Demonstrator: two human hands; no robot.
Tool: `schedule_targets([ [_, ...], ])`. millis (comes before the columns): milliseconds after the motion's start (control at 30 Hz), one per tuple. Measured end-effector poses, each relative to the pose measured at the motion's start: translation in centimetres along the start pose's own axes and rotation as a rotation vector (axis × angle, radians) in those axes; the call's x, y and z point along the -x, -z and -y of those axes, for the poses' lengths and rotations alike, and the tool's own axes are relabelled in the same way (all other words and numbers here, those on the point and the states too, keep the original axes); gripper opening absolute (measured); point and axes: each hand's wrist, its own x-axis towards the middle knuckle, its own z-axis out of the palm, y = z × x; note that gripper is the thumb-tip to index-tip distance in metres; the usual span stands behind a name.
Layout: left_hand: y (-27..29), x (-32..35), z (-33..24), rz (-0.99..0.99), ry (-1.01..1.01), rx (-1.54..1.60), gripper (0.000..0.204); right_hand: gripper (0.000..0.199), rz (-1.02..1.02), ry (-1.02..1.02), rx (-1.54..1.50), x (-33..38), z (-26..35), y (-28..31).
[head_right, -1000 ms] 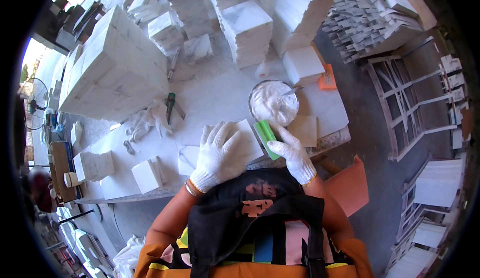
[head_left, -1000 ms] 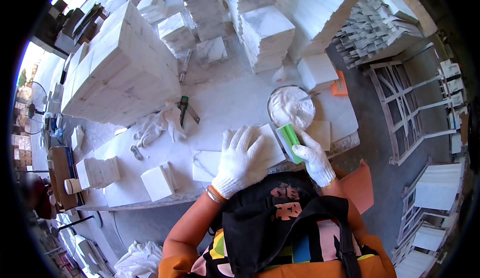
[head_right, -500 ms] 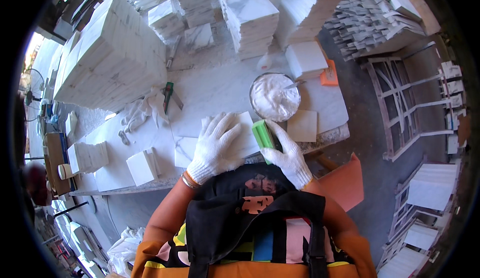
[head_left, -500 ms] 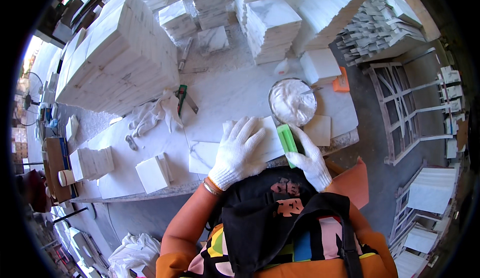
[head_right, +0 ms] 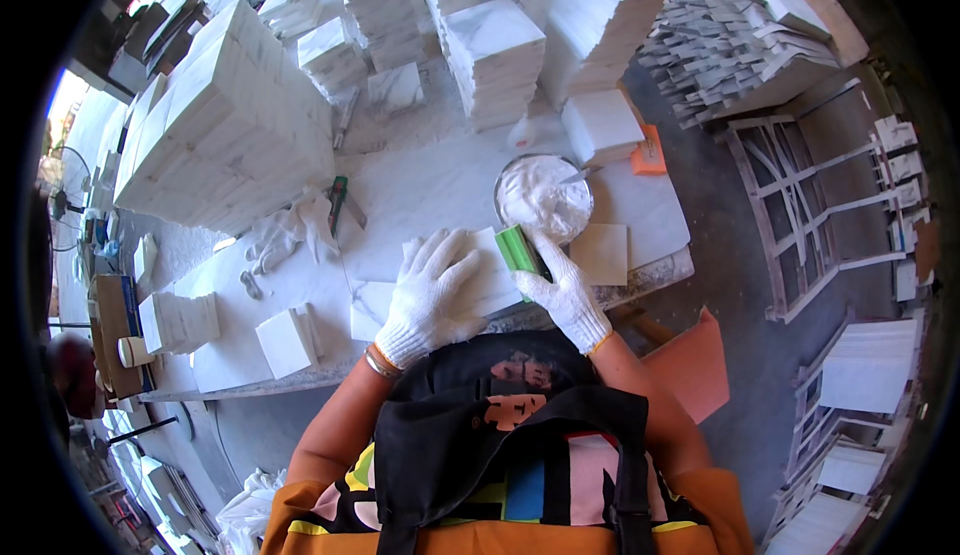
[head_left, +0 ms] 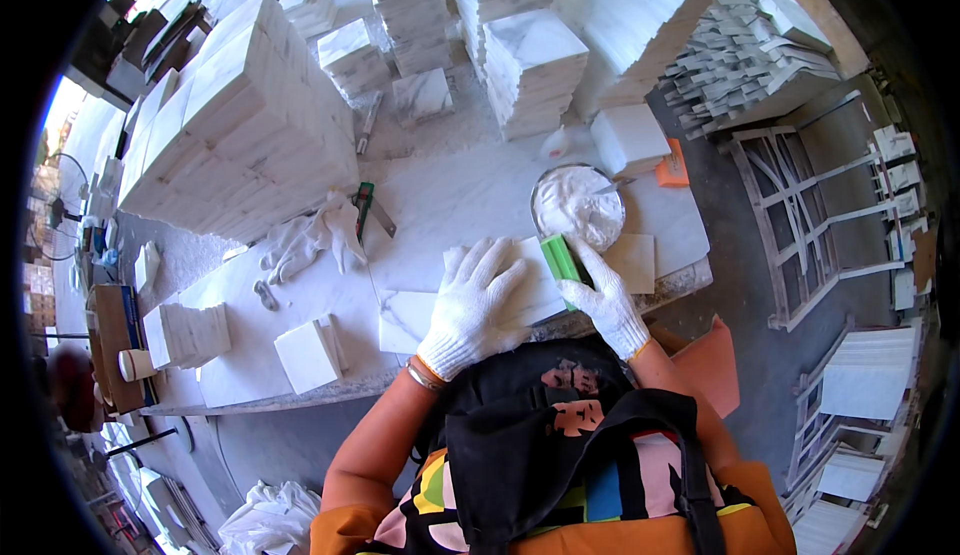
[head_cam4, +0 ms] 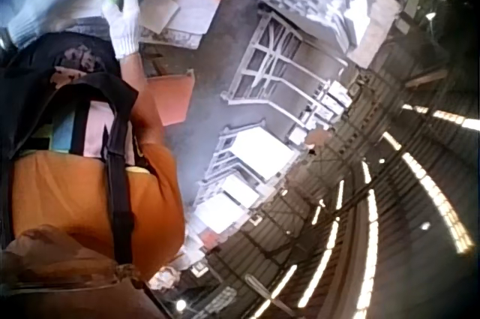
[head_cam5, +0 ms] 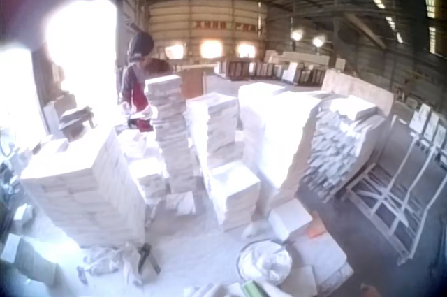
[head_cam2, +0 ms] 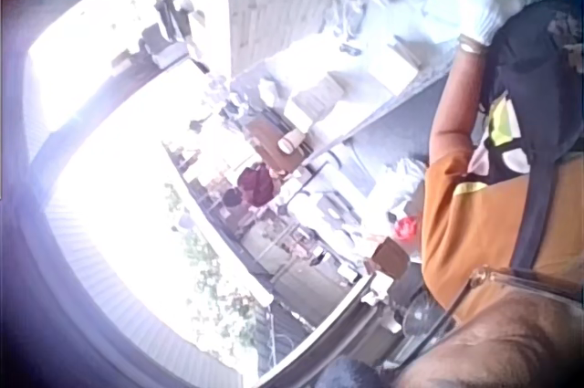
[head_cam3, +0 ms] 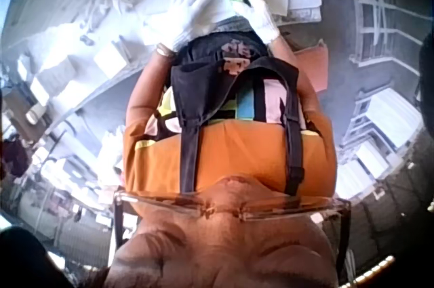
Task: The person applies a white paste to the edges of small white square tiles using a small metal spatula, then smooths the edges with a green sponge. The person handles tiles one at a time, repeatedly dipping the spatula into a container of paste and spreading it along the tile edges before placing them on the table.
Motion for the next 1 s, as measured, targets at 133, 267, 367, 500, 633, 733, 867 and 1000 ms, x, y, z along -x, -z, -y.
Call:
schedule_targets([
  [133,-0.1,0.1,0.1,0.008,0.011,-0.005,0.086,0.069,0.066,-0.011,0.031,3.1,3.6,-0.2],
  [267,-0.3,0.2,0.0,-0.012,0.002,-0.010,0.087,0.069,0.008,0.111,0.141,1.8,1.6,-0.2],
  [367,0.0,0.0,-0.4,-0.006,0.007,-0.019,0.087,0.068,-0.018,-0.004,0.030,0.7,-0.1,0.2],
  [500,0.0,0.1,-0.2,-0.007,0.018,-0.019,0.086,0.068,0.017,0.094,0.151,3.0,1.4,0.0],
  [633,-0.1,0.0,-0.2,-0.008,0.006,-0.009,0.086,0.068,-0.005,0.037,0.053,1.9,0.9,-0.2],
  [733,-0.1,0.0,-0.3,-0.001,0.007,-0.027,0.086,0.068,0.009,0.006,-0.003,0.6,0.6,0.0],
  [867,0.0,0.1,-0.2,0.014,0.033,-0.030,0.087,0.068,0.083,-0.024,-0.044,3.6,3.3,0.2],
  [1000,0.0,-0.1,-0.3,0.028,0.020,-0.030,0.087,0.069,0.020,0.051,0.036,2.1,1.2,0.2],
])
